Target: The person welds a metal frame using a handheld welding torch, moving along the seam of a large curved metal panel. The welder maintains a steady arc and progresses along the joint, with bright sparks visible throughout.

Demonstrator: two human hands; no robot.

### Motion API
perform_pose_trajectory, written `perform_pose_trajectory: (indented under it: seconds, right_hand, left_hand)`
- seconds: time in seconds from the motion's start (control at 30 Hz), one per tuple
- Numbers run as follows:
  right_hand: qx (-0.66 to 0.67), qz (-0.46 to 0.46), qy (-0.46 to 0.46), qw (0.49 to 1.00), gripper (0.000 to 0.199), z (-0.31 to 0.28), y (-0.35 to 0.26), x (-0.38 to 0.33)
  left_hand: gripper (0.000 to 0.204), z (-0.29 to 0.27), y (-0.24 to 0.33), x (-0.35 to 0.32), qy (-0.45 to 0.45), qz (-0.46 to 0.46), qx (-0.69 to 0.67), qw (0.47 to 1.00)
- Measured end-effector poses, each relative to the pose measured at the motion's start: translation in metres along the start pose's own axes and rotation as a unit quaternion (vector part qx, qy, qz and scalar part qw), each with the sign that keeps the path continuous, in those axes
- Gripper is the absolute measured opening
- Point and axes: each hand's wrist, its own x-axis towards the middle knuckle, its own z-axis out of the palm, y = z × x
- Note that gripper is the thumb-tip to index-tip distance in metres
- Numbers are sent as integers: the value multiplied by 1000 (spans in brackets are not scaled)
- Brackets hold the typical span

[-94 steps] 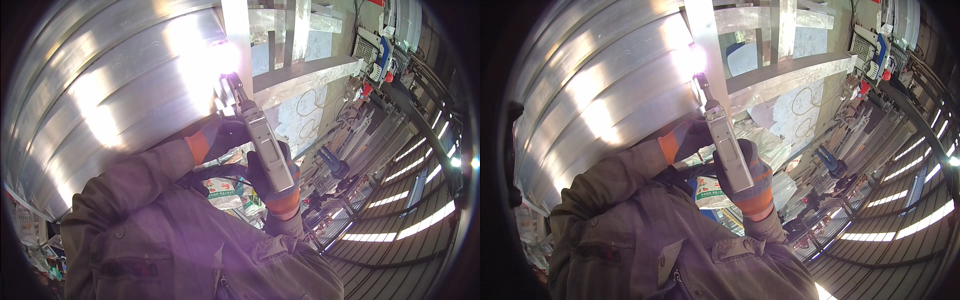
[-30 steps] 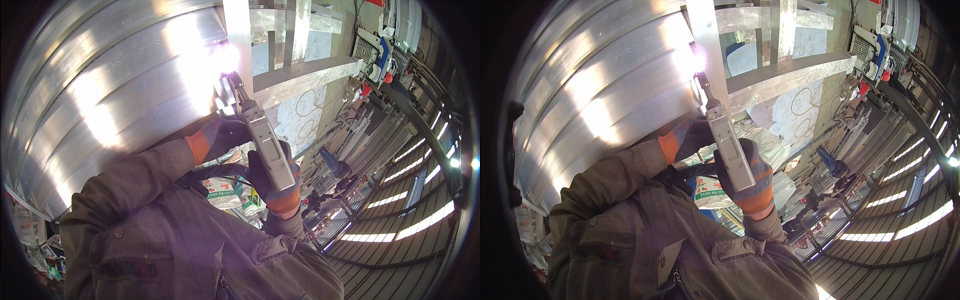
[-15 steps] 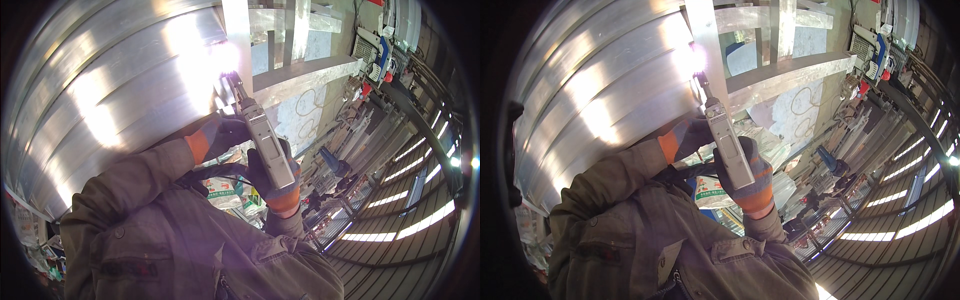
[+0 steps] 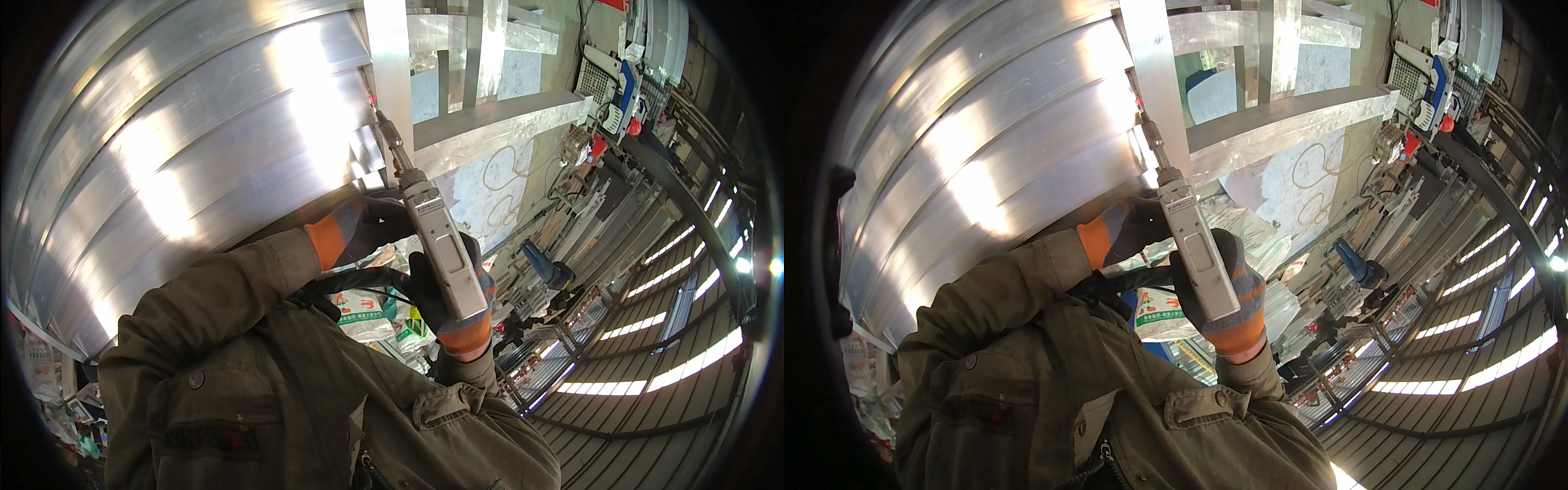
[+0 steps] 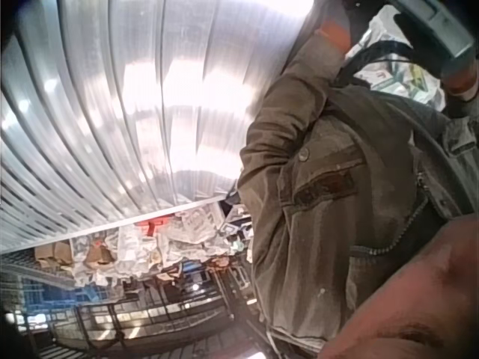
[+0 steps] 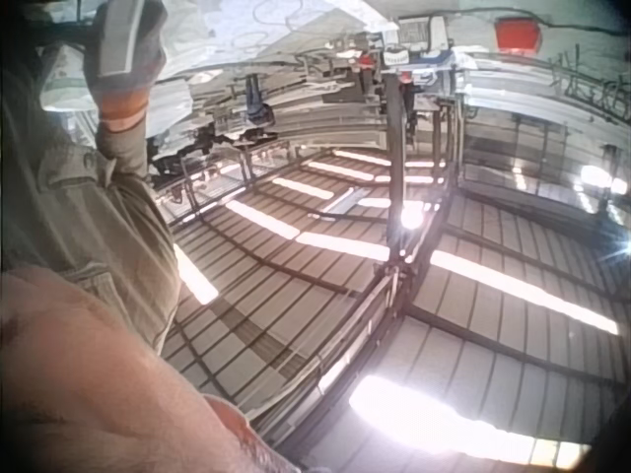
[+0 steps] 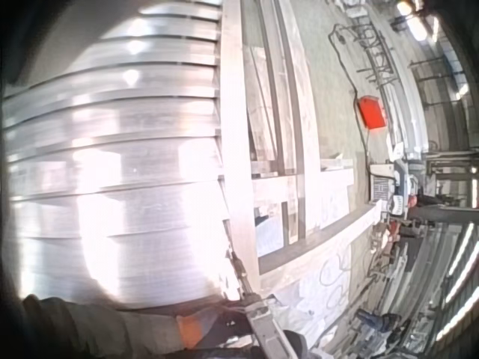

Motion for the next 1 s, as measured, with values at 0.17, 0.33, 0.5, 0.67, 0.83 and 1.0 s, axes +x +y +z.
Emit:
perform_pose_trajectory:
  seconds: [0.17, 0.33, 0.5, 0.67, 0.83, 1.0]
  right_hand:
    - [-15, -18, -4, 1000, 30, 0, 0, 4]
    - [-3, -10, -6, 1000, 28, 3, 2, 5]
    - [-20, -4, -25, 999, 33, 3, 1, 3]
    - [-17, -24, -1, 1000, 29, 4, 2, 6]
    - [8, -12, -4, 1000, 27, 3, -1, 9]
    - [1, -16, -3, 1000, 26, 0, -3, 9]
  left_hand:
    - [36, 7, -1, -1, 90, -11, 19, 996]
    - [42, -4, -4, 1, 73, -9, -18, 997]
    - [39, -15, -6, 4, -15, 27, -3, 1000]
    - [45, 0, 1, 2, 97, -28, 29, 994]
    - [39, 18, 9, -3, 125, -38, 46, 990]
    - [38, 16, 11, -1, 103, -51, 14, 993]
